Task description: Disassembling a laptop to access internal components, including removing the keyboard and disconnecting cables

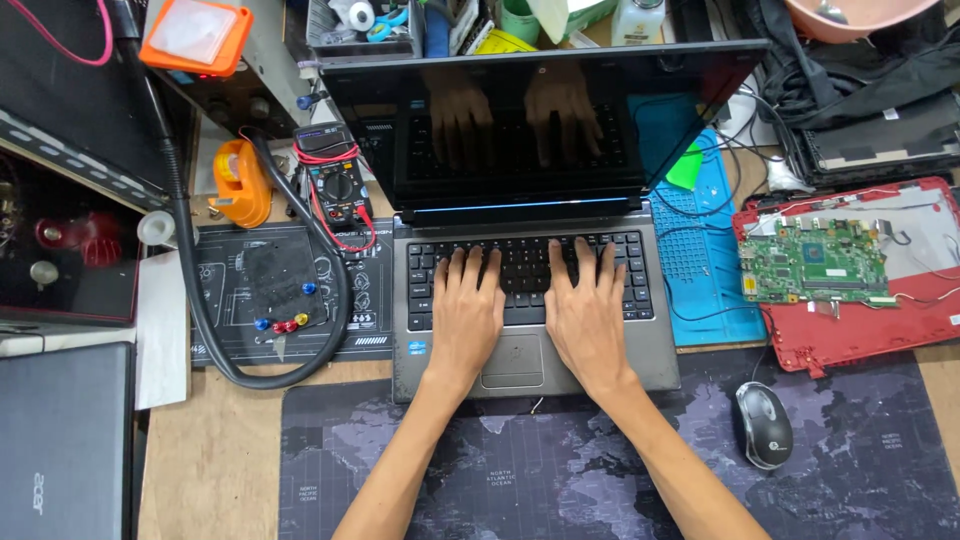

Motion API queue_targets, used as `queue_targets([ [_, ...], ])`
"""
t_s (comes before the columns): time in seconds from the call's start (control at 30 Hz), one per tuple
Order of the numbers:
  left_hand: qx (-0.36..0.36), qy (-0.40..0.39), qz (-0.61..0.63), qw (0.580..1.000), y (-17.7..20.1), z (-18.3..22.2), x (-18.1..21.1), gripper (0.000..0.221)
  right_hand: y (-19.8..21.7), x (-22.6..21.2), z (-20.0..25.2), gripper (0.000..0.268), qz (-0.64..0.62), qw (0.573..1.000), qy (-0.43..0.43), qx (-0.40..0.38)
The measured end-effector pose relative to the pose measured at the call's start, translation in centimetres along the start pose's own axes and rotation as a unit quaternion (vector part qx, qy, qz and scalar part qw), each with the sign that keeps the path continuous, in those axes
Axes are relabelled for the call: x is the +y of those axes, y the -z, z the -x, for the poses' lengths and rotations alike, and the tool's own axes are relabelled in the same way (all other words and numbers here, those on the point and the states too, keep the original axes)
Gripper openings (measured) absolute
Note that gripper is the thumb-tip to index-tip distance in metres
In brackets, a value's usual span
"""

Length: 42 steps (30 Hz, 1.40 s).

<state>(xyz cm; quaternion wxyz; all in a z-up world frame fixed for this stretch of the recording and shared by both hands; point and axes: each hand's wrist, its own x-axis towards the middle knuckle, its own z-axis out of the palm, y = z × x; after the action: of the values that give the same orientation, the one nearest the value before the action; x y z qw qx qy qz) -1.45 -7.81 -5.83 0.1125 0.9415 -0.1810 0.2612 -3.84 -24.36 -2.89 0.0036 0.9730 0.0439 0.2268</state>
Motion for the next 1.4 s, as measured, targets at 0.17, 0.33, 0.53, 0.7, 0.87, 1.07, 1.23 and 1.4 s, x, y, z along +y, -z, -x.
queue_targets([
  [0.17, -0.032, 0.004, 0.001, 0.999, -0.3, 0.2, -0.5, 0.045, -1.0, -0.2, 0.0, 0.046, -0.031, 0.999, 0.022, -0.028],
  [0.33, -0.047, 0.002, 0.021, 0.999, 0.6, 0.1, -0.5, 0.047, 1.8, -1.5, -0.9, 0.051, -0.118, 0.99, 0.017, -0.08],
  [0.53, -0.04, 0.02, 0.107, 0.993, 1.5, 0.7, -1.5, 0.042, 0.2, -2.3, -0.5, 0.034, -0.077, 0.996, 0.01, -0.043],
  [0.7, -0.035, 0.028, 0.013, 0.999, 2.2, 1.3, -2.5, 0.041, 0.0, -2.5, -0.5, 0.03, -0.09, 0.994, 0.02, -0.051],
  [0.87, -0.022, 0.007, -0.01, 1.0, 2.3, 1.4, -3.0, 0.043, -0.1, -2.4, -0.8, 0.032, -0.065, 0.996, 0.057, -0.036],
  [1.07, -0.029, 0.013, -0.007, 0.999, 2.7, 1.2, -2.4, 0.043, 5.0, -0.7, -6.4, 0.047, -0.209, 0.975, 0.04, -0.059],
  [1.23, -0.016, 0.023, -0.008, 1.0, 2.5, 1.4, -1.9, 0.041, 8.2, 0.5, -11.4, 0.055, -0.273, 0.953, 0.049, 0.126],
  [1.4, -0.056, 0.032, 0.053, 0.996, 2.7, 1.5, -1.9, 0.047, 10.2, 1.1, -13.8, 0.081, -0.26, 0.961, 0.054, 0.081],
])
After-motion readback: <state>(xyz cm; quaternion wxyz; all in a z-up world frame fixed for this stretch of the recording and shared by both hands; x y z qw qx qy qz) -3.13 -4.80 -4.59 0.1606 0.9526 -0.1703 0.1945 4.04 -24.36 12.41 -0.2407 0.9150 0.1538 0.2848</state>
